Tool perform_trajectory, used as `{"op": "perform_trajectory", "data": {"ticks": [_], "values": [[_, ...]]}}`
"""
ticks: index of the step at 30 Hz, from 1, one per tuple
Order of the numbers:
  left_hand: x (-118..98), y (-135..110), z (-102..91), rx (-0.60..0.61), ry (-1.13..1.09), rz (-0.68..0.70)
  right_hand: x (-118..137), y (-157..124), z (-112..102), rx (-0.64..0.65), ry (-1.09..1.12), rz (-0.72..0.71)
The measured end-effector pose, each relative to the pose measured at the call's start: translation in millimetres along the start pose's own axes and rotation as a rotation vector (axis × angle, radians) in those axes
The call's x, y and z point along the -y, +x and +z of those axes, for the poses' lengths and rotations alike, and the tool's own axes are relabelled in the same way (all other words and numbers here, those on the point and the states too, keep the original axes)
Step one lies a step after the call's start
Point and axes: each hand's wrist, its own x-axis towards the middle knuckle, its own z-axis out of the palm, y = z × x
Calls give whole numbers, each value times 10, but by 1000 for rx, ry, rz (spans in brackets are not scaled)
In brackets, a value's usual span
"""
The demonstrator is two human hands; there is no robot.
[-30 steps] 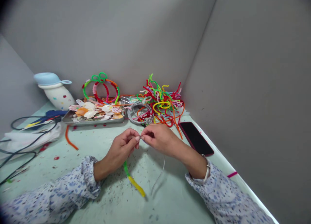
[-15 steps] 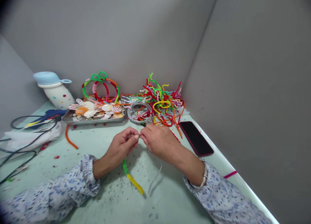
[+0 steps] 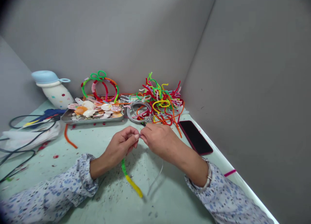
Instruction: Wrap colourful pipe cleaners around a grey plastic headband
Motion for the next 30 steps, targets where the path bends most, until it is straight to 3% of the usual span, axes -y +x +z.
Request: {"op": "perform_trajectory", "data": {"ticks": [6, 16, 24, 27, 30], "values": [[-15, 1, -1, -11, 40, 12, 46, -28, -17, -27, -156, -60], [-19, 13, -11, 12, 26, 20, 26, -30, -42, 4, -143, -51], [-33, 5, -7, -11, 48, 35, 69, -37, -43, -74, -201, -108], [-24, 6, -13, -9, 52, 38, 65, -34, -24, -77, -167, -73], [6, 29, -30, -9, 21, 41, 21, -12, -34, -62, 5, 27]]}}
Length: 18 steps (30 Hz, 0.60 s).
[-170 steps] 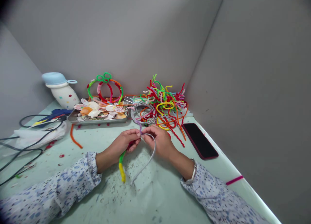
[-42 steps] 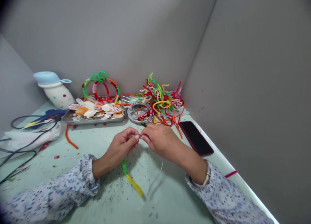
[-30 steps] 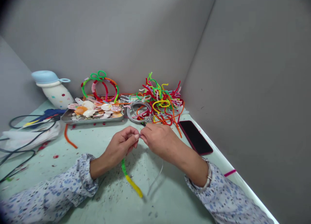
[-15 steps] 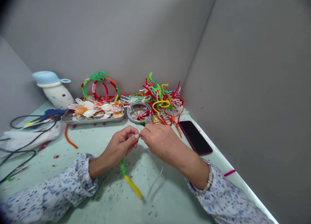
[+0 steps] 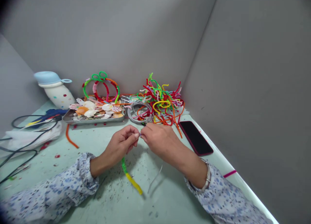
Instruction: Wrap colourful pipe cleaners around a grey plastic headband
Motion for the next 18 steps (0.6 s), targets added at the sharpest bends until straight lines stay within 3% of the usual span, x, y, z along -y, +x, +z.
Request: {"op": "perform_trajectory", "data": {"ticks": [4, 6, 10, 14, 18], "values": [[43, 52, -33, -45, -73, -1, -133, 49, -17, 20, 350, 280], [59, 68, -45, -76, -78, 5, -205, 68, 21, 144, 570, 441], [89, 49, -50, -90, -21, 66, -285, 78, 199, 403, 1268, 728], [102, 11, -41, -87, 59, 112, -271, 67, 355, 401, 1622, 771], [94, -3, -31, -86, 104, 132, -230, 68, 394, 381, 1714, 799]]}}
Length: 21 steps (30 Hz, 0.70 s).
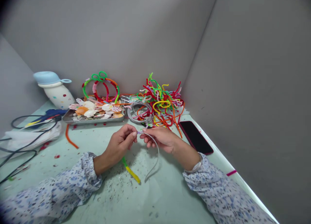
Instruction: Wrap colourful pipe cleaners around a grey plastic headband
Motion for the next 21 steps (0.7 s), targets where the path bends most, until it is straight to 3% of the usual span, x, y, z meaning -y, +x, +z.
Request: {"op": "perform_trajectory", "data": {"ticks": [12, 21], "values": [[-26, -17, -7, 39, 145, 76, 15, -23, 82, -71, 43, 34], [-27, -18, -7, 29, 170, 82, 22, -18, 116, -38, 48, 4]]}}
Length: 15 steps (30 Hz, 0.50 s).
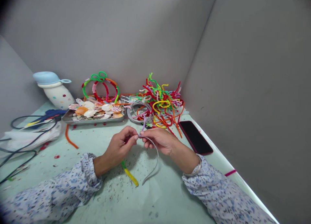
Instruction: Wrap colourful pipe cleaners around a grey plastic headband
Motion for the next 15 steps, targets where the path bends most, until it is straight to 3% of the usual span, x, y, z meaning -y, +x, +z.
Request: {"op": "perform_trajectory", "data": {"ticks": [15], "values": [[-2, -3, 1, -19, -9, -24, 6, -5, 13, 23, 2, -43]]}}
